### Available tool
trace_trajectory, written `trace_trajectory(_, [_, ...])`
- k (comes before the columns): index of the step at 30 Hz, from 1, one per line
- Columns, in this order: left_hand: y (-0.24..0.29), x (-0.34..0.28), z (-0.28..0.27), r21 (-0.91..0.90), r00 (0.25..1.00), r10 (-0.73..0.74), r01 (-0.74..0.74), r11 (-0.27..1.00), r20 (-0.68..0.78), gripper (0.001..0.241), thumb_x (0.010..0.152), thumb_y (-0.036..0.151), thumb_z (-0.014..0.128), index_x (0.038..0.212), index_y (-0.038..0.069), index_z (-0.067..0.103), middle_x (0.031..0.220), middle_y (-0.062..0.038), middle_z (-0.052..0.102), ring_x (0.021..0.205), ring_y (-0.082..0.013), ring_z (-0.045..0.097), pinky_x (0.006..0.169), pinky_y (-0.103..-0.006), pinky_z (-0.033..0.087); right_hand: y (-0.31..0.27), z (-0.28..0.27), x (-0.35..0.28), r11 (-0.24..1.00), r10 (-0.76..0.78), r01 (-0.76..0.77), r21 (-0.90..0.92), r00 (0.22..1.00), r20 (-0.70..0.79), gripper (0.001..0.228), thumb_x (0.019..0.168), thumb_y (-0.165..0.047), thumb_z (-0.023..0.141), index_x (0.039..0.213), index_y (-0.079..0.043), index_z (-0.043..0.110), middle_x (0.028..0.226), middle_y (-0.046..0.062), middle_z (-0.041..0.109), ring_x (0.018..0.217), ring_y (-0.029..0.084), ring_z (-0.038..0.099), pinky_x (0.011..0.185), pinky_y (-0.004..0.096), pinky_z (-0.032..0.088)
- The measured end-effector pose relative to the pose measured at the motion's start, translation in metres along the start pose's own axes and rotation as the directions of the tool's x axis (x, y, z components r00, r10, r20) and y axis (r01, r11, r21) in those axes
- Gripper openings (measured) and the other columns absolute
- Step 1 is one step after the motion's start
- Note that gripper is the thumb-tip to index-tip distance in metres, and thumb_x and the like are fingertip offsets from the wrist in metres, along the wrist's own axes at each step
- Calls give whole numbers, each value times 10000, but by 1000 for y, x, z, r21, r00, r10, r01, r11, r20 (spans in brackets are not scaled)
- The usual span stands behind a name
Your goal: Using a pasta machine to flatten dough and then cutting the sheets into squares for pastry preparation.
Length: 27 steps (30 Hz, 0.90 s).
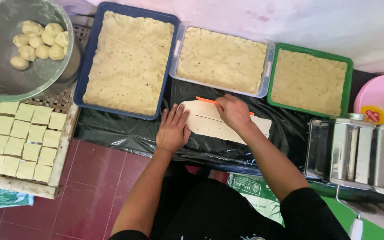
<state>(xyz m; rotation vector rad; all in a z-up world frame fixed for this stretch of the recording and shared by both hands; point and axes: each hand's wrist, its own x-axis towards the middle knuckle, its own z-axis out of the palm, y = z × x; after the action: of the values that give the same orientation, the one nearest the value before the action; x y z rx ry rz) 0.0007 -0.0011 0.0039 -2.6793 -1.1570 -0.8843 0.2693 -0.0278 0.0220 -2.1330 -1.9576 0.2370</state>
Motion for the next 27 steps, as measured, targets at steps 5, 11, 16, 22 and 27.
trace_trajectory(5, [-1, 0, 1, 4, 1000, 7, -7, 1000, -17, 515, 820, 276, 617, 1321, 173, 681, 1462, -84, 619, 1402, -270, 541, 1182, -506, 398, -1, -2, 0, 1000, -2, 1, 17, 1000, 11, 109, 960, -345, 637, 983, -261, 701, 908, 20, 622, 885, 287, 692, 750, 406, 594])
trace_trajectory(11, [-1, -1, 2, 9, 1000, 12, -12, 1000, -28, 517, 821, 276, 611, 1323, 174, 678, 1466, -80, 615, 1402, -266, 541, 1183, -501, 402, 1, -9, -2, 1000, 8, -8, 7, 999, 38, 116, 964, -357, 626, 1011, -288, 707, 933, 3, 634, 915, 262, 694, 764, 394, 595])
trace_trajectory(16, [-1, -1, 2, 2, 1000, 12, -12, 1000, -19, 520, 820, 276, 615, 1326, 173, 678, 1460, -81, 617, 1396, -274, 544, 1178, -507, 406, 9, -13, -6, 999, 22, -20, -29, 997, 76, 134, 970, -355, 621, 1031, -277, 711, 948, 13, 640, 933, 265, 697, 778, 397, 597])
trace_trajectory(22, [-1, -3, 3, -11, 1000, 7, -7, 1000, 6, 512, 828, 283, 615, 1322, 166, 683, 1459, -85, 619, 1402, -274, 537, 1184, -512, 391, 24, -14, -16, 999, 36, -35, -7, 993, 113, 157, 976, -371, 597, 1030, -271, 706, 971, 27, 648, 967, 286, 693, 793, 418, 595])
trace_trajectory(27, [-1, -1, 3, 3, 1000, 15, -15, 1000, -17, 515, 820, 282, 618, 1320, 180, 688, 1450, -72, 629, 1388, -266, 553, 1175, -498, 408, 32, -23, -24, 998, 56, -53, -35, 995, 80, 143, 978, -359, 611, 1043, -288, 716, 956, 7, 640, 954, 264, 691, 782, 398, 598])
